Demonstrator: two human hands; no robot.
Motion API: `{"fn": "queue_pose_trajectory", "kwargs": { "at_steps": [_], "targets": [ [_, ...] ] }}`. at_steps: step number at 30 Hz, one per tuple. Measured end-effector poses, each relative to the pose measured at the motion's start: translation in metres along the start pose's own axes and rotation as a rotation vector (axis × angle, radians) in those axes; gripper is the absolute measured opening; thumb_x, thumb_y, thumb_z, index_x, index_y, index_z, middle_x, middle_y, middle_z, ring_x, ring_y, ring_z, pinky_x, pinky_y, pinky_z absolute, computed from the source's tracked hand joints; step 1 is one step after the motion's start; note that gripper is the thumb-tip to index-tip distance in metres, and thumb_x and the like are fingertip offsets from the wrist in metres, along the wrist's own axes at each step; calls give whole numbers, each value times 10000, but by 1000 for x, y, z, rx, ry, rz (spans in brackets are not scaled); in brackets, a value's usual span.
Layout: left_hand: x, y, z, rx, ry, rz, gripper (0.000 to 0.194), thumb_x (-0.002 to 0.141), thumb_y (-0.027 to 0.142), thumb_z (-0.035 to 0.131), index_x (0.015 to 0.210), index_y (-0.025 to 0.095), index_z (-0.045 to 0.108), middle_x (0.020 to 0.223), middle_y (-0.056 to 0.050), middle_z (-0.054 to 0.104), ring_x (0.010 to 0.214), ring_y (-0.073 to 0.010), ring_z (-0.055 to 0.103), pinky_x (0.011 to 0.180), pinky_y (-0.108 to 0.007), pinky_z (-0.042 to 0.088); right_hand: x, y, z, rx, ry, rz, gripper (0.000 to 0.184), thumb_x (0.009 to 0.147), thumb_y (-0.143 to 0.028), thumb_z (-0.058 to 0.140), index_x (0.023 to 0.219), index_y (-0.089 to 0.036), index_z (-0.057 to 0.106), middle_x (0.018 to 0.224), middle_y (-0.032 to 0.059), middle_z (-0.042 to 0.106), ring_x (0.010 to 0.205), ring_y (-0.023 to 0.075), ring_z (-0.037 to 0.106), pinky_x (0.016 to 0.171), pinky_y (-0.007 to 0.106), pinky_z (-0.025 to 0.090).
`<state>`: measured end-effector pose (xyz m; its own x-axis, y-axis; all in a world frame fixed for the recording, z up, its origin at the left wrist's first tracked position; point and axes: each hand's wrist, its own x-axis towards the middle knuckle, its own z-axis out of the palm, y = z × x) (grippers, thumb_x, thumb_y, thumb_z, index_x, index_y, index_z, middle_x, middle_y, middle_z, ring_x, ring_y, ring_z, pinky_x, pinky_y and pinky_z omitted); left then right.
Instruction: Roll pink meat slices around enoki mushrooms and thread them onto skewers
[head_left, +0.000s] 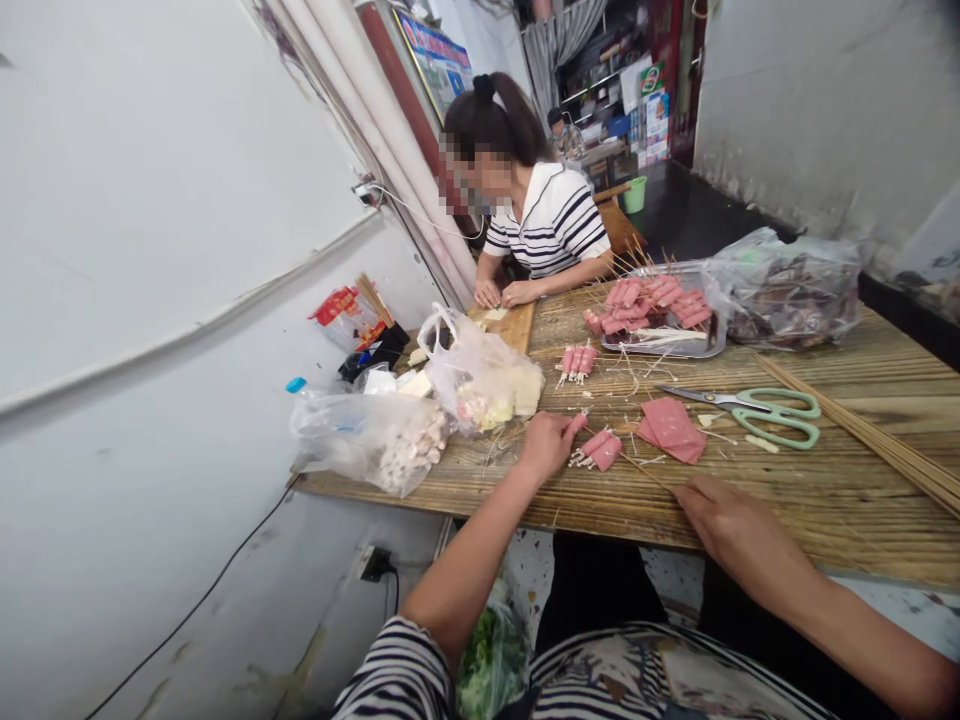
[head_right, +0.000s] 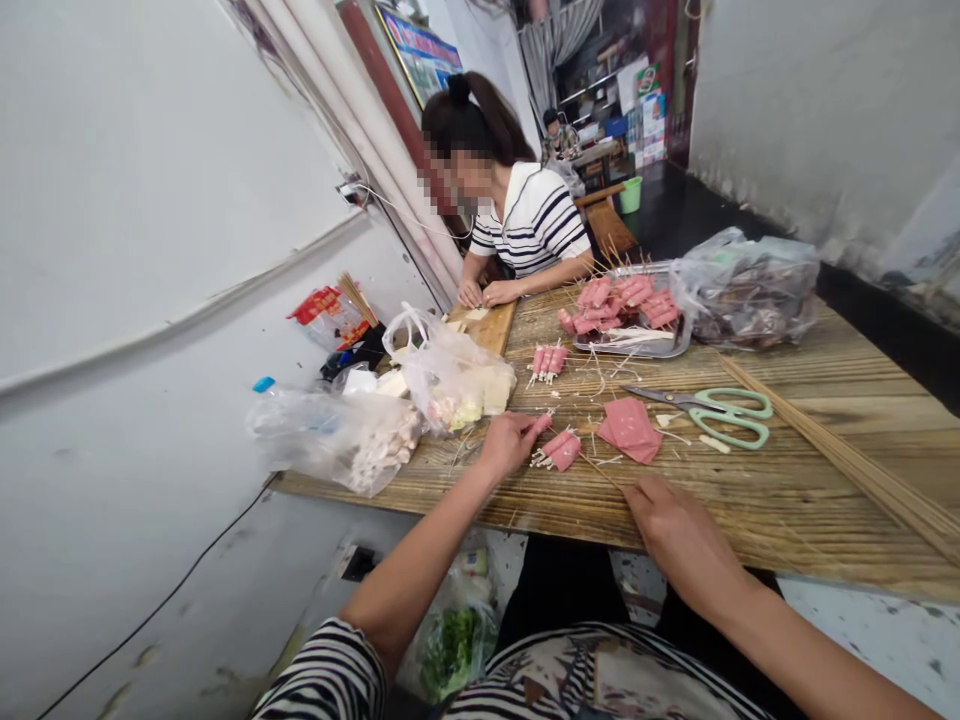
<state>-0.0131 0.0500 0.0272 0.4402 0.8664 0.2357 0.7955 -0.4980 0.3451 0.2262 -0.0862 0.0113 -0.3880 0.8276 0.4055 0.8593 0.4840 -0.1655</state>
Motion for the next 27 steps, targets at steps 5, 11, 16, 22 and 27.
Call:
{"fn": "queue_pose_trajectory", "kwargs": {
  "at_steps": [5, 11, 16, 22, 27],
  "targets": [
    [-1, 0, 0, -8, -3, 12, 537, 968, 455, 380, 719, 152, 747, 710, -70, 731, 582, -133, 580, 608, -248, 370, 2, 1, 2, 11, -5, 13, 232, 851, -44, 397, 788, -169, 582, 748, 38, 560, 661, 164, 550, 608, 291, 403],
    [-1, -3, 1, 3, -3, 18, 519, 964, 449, 398, 715, 157, 748, 710, -68, 734, 589, -139, 594, 608, -254, 366, 5, 3, 7, 28, -21, 3, 222, 849, -43, 408, 775, -167, 576, 768, 50, 569, 700, 176, 562, 642, 299, 433],
    [0, -5, 3, -40, -8, 9, 425, 961, 416, 428, 859, 179, 766, 836, -66, 763, 679, -159, 647, 662, -252, 408, 7, 6, 14, 13, -30, -6, 233, 858, -44, 399, 876, -144, 609, 834, 70, 594, 750, 185, 579, 672, 303, 459],
    [0, -4, 0, -38, -27, -11, 373, 954, 362, 459, 851, 184, 770, 799, -64, 761, 644, -158, 641, 651, -253, 420, 14, 6, 21, -7, -61, 11, 226, 878, -60, 411, 946, -143, 610, 857, 66, 593, 764, 174, 579, 684, 284, 445],
    [2, -5, -6, -95, -91, -55, 239, 913, 238, 529, 922, 195, 764, 944, -52, 760, 775, -163, 685, 689, -229, 454, 23, 6, 23, -4, -9, -6, 244, 876, -44, 402, 932, -133, 622, 807, 52, 579, 683, 149, 552, 627, 265, 411]
  ]
}}
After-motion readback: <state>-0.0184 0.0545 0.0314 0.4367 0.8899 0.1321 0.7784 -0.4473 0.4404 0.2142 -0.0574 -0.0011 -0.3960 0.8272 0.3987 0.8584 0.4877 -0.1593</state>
